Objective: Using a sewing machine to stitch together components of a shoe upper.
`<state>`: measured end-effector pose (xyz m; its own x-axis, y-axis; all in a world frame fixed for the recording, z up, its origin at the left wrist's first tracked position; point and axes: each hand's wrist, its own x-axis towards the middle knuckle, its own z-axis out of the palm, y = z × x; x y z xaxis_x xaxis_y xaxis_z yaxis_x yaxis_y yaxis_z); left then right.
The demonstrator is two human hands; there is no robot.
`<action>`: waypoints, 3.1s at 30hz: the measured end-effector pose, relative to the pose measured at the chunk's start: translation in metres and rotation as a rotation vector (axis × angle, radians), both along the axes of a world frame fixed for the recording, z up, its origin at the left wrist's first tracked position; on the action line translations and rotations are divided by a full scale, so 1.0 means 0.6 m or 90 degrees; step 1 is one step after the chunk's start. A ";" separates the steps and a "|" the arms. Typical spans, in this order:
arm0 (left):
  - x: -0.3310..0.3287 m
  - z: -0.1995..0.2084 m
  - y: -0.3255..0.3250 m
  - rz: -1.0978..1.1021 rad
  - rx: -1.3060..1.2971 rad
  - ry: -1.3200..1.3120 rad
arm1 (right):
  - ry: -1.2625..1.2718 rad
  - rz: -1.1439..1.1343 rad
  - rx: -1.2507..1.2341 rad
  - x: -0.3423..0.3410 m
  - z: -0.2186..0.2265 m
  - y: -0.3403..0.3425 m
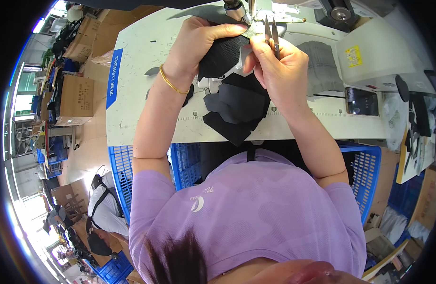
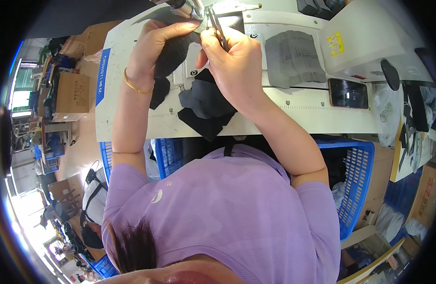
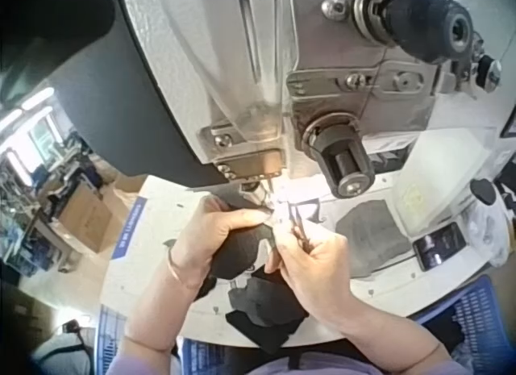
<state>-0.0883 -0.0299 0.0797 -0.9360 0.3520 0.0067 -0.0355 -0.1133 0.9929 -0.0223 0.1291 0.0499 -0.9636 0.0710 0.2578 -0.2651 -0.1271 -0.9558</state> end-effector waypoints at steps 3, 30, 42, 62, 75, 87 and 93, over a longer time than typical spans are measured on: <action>-0.010 -0.001 -0.001 0.002 -0.017 0.033 | -0.016 -0.002 -0.008 0.002 0.005 0.000; -0.031 0.010 0.015 0.037 -0.024 0.081 | -0.055 0.085 -0.015 0.020 -0.018 0.006; -0.032 0.014 0.026 0.030 0.015 0.177 | -0.057 0.091 0.038 0.026 -0.022 0.020; 0.129 -0.098 -0.008 0.353 -0.076 0.304 | 0.322 -0.213 0.768 0.061 -0.025 0.021; 0.152 -0.087 -0.032 0.122 0.046 0.000 | -0.155 0.239 0.135 0.034 -0.053 0.056; 0.103 -0.134 -0.125 0.240 -0.045 0.016 | 0.107 -0.149 0.465 0.013 -0.081 0.099; 0.048 -0.221 -0.230 0.401 -0.351 0.113 | 0.358 -0.289 0.929 -0.104 -0.149 0.242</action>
<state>-0.0593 -0.1681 -0.0529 -0.9595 -0.2371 0.1518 0.0329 0.4411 0.8968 -0.0849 0.2742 -0.0397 -0.6994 -0.2996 0.6489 -0.3639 0.9307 0.0374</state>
